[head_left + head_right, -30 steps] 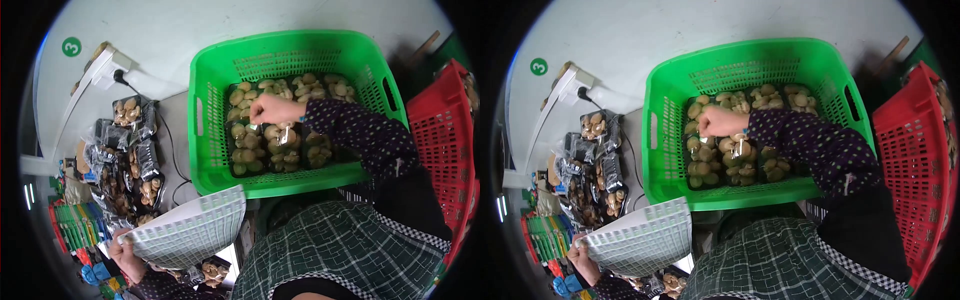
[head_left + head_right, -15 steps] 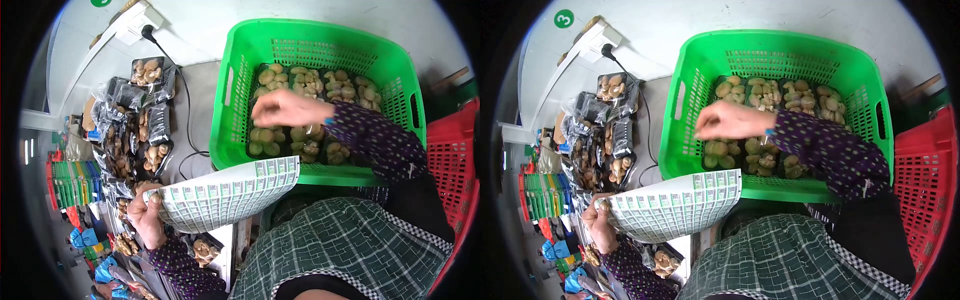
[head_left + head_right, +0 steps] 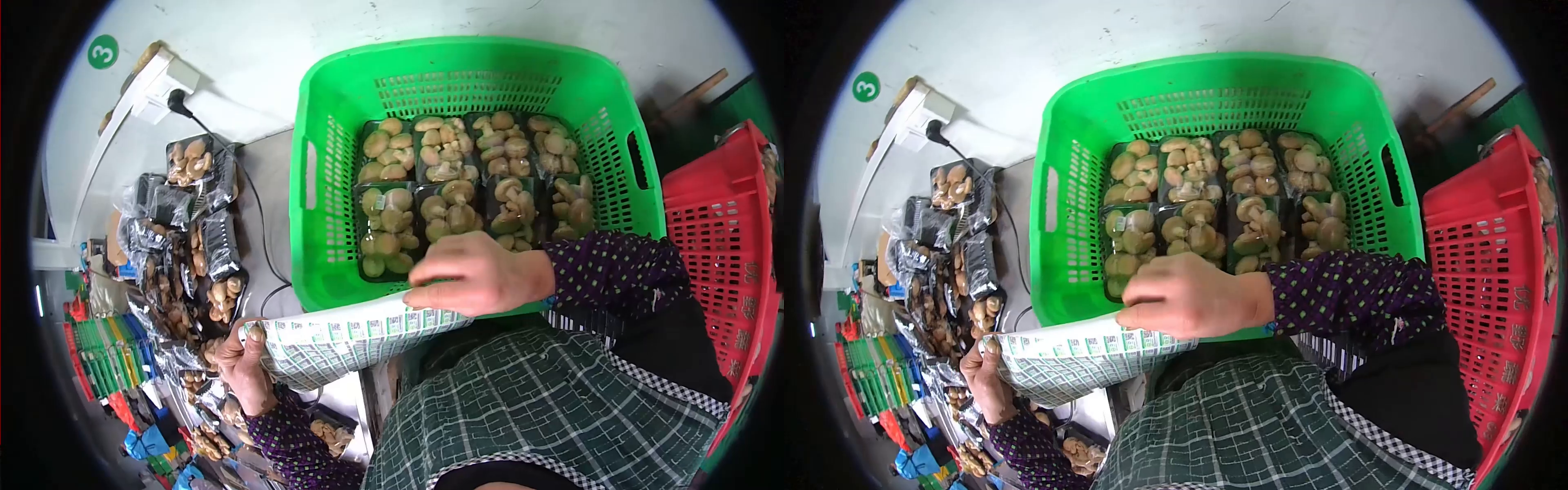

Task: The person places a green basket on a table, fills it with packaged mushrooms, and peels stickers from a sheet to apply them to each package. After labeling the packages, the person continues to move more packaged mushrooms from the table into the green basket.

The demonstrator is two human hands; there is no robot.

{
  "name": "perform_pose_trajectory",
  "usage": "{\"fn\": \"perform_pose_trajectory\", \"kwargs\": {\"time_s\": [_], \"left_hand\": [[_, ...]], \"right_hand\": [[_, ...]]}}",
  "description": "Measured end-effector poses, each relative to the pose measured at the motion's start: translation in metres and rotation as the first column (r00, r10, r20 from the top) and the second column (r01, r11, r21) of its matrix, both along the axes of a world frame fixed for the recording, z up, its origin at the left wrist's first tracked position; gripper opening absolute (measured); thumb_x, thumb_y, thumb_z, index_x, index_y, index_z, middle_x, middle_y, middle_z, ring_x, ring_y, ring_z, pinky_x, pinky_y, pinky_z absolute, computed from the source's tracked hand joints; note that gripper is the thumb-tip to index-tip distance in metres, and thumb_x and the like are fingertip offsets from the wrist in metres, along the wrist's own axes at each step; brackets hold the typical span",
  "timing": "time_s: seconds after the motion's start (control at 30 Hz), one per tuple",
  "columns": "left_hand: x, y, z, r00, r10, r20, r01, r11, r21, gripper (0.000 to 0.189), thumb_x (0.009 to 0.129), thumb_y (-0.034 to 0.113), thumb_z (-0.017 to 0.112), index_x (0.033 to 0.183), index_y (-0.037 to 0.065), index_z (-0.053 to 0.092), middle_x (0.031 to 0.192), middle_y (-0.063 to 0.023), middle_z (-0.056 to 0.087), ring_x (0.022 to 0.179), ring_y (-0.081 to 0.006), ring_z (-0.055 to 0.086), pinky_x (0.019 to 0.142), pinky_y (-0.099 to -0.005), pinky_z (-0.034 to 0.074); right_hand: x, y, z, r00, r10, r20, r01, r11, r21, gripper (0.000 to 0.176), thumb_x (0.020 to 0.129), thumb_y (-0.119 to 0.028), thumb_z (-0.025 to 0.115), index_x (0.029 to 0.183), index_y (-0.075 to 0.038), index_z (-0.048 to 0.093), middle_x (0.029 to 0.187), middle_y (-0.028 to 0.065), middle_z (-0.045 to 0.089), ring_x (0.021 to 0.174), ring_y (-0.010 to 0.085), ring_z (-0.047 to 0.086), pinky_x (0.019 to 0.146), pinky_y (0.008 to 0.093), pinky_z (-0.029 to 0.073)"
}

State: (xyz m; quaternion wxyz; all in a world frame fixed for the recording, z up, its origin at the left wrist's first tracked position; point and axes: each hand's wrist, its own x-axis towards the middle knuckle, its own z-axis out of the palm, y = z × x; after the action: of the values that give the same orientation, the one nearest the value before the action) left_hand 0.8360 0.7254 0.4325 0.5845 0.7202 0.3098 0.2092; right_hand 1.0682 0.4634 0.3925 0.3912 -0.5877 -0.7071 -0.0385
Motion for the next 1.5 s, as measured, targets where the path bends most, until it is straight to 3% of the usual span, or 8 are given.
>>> {"fn": "perform_pose_trajectory", "kwargs": {"time_s": [0.13, 0.43, 0.6, 0.93, 1.07, 1.2, 1.4, 1.5], "left_hand": [[-0.004, 0.002, -0.010, 1.000, 0.001, 0.008, 0.000, 1.000, -0.031, 0.027, 0.083, 0.023, 0.071, 0.086, -0.003, 0.067, 0.073, -0.0010, 0.062, 0.067, -0.0071, 0.050, 0.065, -0.0220, 0.039], [0.016, -0.006, -0.001, 0.999, -0.040, 0.020, 0.040, 0.999, -0.033, 0.025, 0.081, 0.021, 0.073, 0.085, -0.004, 0.067, 0.081, -0.0027, 0.064, 0.073, -0.0100, 0.052, 0.074, -0.0261, 0.040], [0.023, -0.006, -0.005, 0.997, -0.067, 0.039, 0.068, 0.997, -0.021, 0.023, 0.082, 0.019, 0.071, 0.085, -0.004, 0.067, 0.085, -0.0024, 0.063, 0.078, -0.0106, 0.051, 0.079, -0.0262, 0.038], [0.035, -0.015, -0.016, 0.995, -0.097, 0.000, 0.097, 0.992, -0.082, 0.023, 0.084, 0.018, 0.069, 0.082, -0.005, 0.065, 0.078, -0.0003, 0.060, 0.071, -0.0075, 0.047, 0.070, -0.0235, 0.037], [0.030, -0.009, -0.029, 0.998, -0.054, 0.037, 0.057, 0.996, -0.068, 0.024, 0.083, 0.017, 0.069, 0.083, -0.006, 0.065, 0.079, -0.0009, 0.061, 0.072, -0.0078, 0.047, 0.072, -0.0249, 0.037], [0.039, -0.013, -0.027, 0.991, -0.130, 0.033, 0.131, 0.991, -0.037, 0.023, 0.084, 0.017, 0.068, 0.081, -0.005, 0.063, 0.078, -0.0008, 0.060, 0.070, -0.0074, 0.046, 0.070, -0.0250, 0.036], [0.055, -0.028, -0.009, 0.989, -0.145, -0.018, 0.145, 0.989, 0.003, 0.023, 0.085, 0.018, 0.067, 0.083, -0.004, 0.063, 0.072, 0.0020, 0.057, 0.066, -0.0059, 0.045, 0.066, -0.0216, 0.035], [0.061, -0.030, -0.005, 0.987, -0.158, 0.030, 0.160, 0.983, -0.087, 0.017, 0.085, 0.014, 0.068, 0.077, -0.001, 0.065, 0.077, 0.0019, 0.059, 0.072, -0.0067, 0.047, 0.069, -0.0228, 0.036]], "right_hand": [[0.067, -0.005, -0.019, 0.795, -0.300, -0.527, 0.134, 0.935, -0.329, 0.004, 0.077, -0.011, 0.067, 0.076, -0.008, 0.066, 0.082, 0.0068, 0.058, 0.072, 0.0209, 0.056, 0.067, 0.0371, 0.046], [0.087, 0.005, -0.109, 0.857, -0.465, 0.222, 0.502, 0.850, -0.161, 0.024, 0.069, -0.009, 0.072, 0.091, -0.006, 0.063, 0.095, 0.0054, 0.052, 0.092, 0.0238, 0.053, 0.078, 0.0365, 0.042], [0.049, -0.011, 0.005, 0.601, -0.105, -0.792, -0.403, 0.816, -0.414, 0.029, 0.083, -0.019, 0.068, 0.104, 0.000, 0.061, 0.088, 0.0128, 0.068, 0.077, 0.0213, 0.065, 0.071, 0.0299, 0.051], [0.013, -0.057, -0.005, 0.993, -0.035, -0.111, 0.031, 0.999, -0.034, 0.019, 0.077, -0.011, 0.066, 0.094, -0.003, 0.062, 0.080, 0.0070, 0.056, 0.068, 0.0241, 0.059, 0.057, 0.0345, 0.049], [0.065, -0.065, 0.004, 0.863, -0.121, -0.490, 0.056, 0.988, -0.145, 0.006, 0.078, -0.009, 0.061, 0.084, -0.007, 0.062, 0.085, 0.0076, 0.055, 0.080, 0.0241, 0.057, 0.069, 0.0364, 0.049], [0.119, -0.105, -0.080, 0.904, -0.423, -0.072, 0.315, 0.769, -0.556, 0.011, 0.076, -0.014, 0.068, 0.079, -0.007, 0.061, 0.098, 0.0075, 0.053, 0.087, 0.0263, 0.056, 0.073, 0.0358, 0.046], [0.104, -0.090, -0.065, 0.798, -0.593, 0.111, 0.590, 0.728, -0.351, 0.022, 0.072, -0.025, 0.072, 0.082, -0.008, 0.063, 0.091, 0.0091, 0.054, 0.085, 0.0294, 0.057, 0.068, 0.0393, 0.047], [0.071, -0.069, -0.004, 0.688, -0.358, -0.631, -0.185, 0.755, -0.630, 0.030, 0.083, -0.024, 0.068, 0.102, -0.001, 0.062, 0.092, 0.0094, 0.066, 0.081, 0.0140, 0.064, 0.068, 0.0289, 0.049]]}}
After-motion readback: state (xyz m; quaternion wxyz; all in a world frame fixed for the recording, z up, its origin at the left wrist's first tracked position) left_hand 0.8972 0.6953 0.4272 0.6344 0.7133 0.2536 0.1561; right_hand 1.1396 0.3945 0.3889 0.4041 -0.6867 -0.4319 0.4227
